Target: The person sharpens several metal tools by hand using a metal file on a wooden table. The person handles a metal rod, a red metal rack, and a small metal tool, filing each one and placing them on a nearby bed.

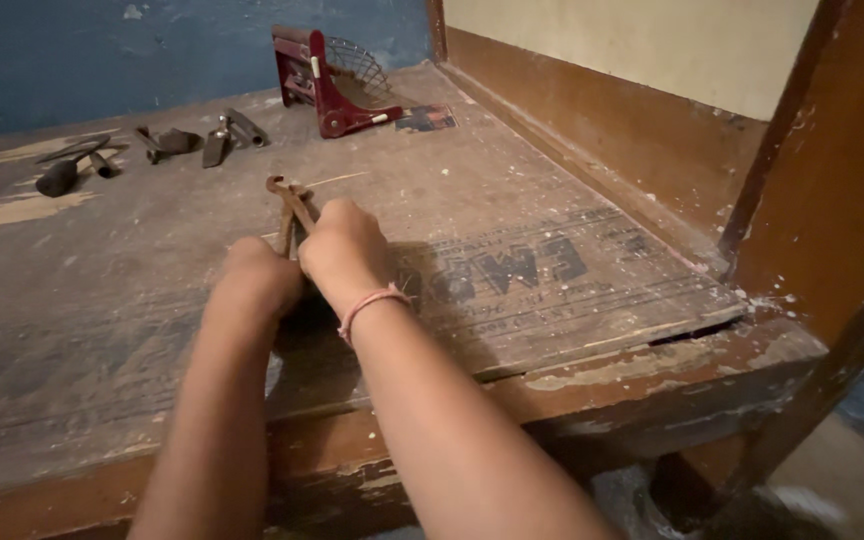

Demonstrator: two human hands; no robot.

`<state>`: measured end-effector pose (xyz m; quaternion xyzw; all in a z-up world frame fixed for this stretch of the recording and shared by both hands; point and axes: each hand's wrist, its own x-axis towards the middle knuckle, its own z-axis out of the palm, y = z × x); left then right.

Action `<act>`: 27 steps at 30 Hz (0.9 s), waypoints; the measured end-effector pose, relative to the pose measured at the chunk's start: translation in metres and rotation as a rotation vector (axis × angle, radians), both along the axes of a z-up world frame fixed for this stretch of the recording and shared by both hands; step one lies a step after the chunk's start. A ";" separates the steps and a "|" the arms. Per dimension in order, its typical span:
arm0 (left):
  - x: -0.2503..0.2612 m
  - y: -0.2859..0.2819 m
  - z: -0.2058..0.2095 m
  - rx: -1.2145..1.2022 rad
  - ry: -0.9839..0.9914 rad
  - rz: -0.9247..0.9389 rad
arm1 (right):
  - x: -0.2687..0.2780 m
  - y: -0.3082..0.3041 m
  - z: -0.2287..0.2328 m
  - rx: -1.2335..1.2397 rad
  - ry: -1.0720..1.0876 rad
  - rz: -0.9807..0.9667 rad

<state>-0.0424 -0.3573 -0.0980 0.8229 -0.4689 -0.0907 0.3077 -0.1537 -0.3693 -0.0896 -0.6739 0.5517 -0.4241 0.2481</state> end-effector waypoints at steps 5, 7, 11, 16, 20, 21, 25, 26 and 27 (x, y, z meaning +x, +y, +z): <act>-0.020 0.038 0.006 -0.119 -0.177 0.051 | -0.007 0.015 0.003 -0.101 0.081 -0.034; -0.030 0.047 0.011 -0.147 -0.219 0.081 | -0.009 0.017 0.006 -0.092 0.114 -0.039; -0.040 0.055 0.020 -0.103 -0.268 0.125 | -0.012 0.022 0.009 -0.088 0.137 -0.022; -0.042 0.056 0.018 -0.110 -0.282 0.125 | -0.011 0.023 0.005 -0.131 0.161 -0.010; -0.042 0.056 0.016 -0.097 -0.320 0.087 | -0.011 0.018 0.002 -0.129 0.149 -0.010; -0.042 0.056 0.017 -0.079 -0.309 0.087 | -0.011 0.017 0.001 -0.149 0.149 -0.009; -0.043 0.055 0.019 -0.034 -0.306 0.094 | -0.012 0.014 -0.005 -0.210 0.151 0.022; -0.043 0.055 0.020 -0.030 -0.311 0.094 | -0.012 0.013 -0.006 -0.221 0.151 0.037; -0.043 0.055 0.021 -0.027 -0.316 0.095 | -0.011 0.011 -0.006 -0.212 0.158 0.032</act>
